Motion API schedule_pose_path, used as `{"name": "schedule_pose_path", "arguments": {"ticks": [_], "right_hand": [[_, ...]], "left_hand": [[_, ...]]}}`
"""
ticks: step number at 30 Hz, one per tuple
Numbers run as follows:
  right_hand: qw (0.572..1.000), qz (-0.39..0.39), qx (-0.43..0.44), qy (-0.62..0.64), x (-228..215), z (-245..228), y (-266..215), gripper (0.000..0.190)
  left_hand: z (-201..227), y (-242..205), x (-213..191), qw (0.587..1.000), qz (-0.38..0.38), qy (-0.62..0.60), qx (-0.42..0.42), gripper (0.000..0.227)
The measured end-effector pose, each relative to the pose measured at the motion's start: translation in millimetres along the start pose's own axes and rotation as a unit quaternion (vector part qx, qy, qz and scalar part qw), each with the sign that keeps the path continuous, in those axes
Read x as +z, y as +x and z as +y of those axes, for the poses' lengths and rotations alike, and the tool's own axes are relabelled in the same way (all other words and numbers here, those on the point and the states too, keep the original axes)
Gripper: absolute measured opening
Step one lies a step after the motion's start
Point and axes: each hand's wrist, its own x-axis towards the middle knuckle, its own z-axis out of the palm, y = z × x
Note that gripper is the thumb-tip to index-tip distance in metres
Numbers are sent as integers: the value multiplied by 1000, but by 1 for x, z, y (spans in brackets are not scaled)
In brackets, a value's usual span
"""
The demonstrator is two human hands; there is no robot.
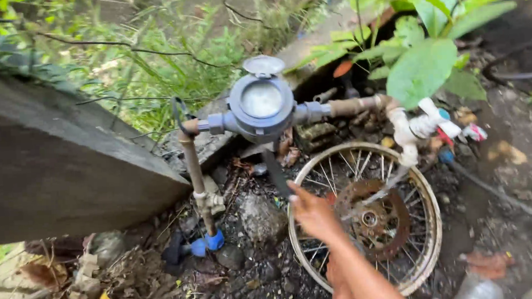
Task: Cleaning a motorcycle wheel rim and brake disc using water and a scrubbing material
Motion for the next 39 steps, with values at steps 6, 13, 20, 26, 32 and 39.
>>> {"name": "schedule_pose_path", "arguments": {"ticks": [6, 13, 20, 26, 32, 39], "right_hand": [[930, 120, -337, -81, -6, 47, 10, 13], [988, 156, -14, 13, -96, 109, -31, 18], [951, 288, 102, 50, -103, 109, 1, 34], [921, 194, -86, -327, -70, 171, 31, 45], [900, 229, -94, -358, -92, 171, 29, 39], [871, 167, -87, -454, -100, 180, 40, 31]], "left_hand": [[44, -32, -59, 995, -68, 56, -56, 37], [129, -60, -191, 995, -28, -93, -8, 43], [104, -12, -160, 952, 158, -224, 138, 36], [101, -26, -115, 970, 141, -113, 161, 74], [114, -22, -116, 977, 146, -122, 96, 76], [102, -13, -114, 962, 167, -166, 139, 72]]}}
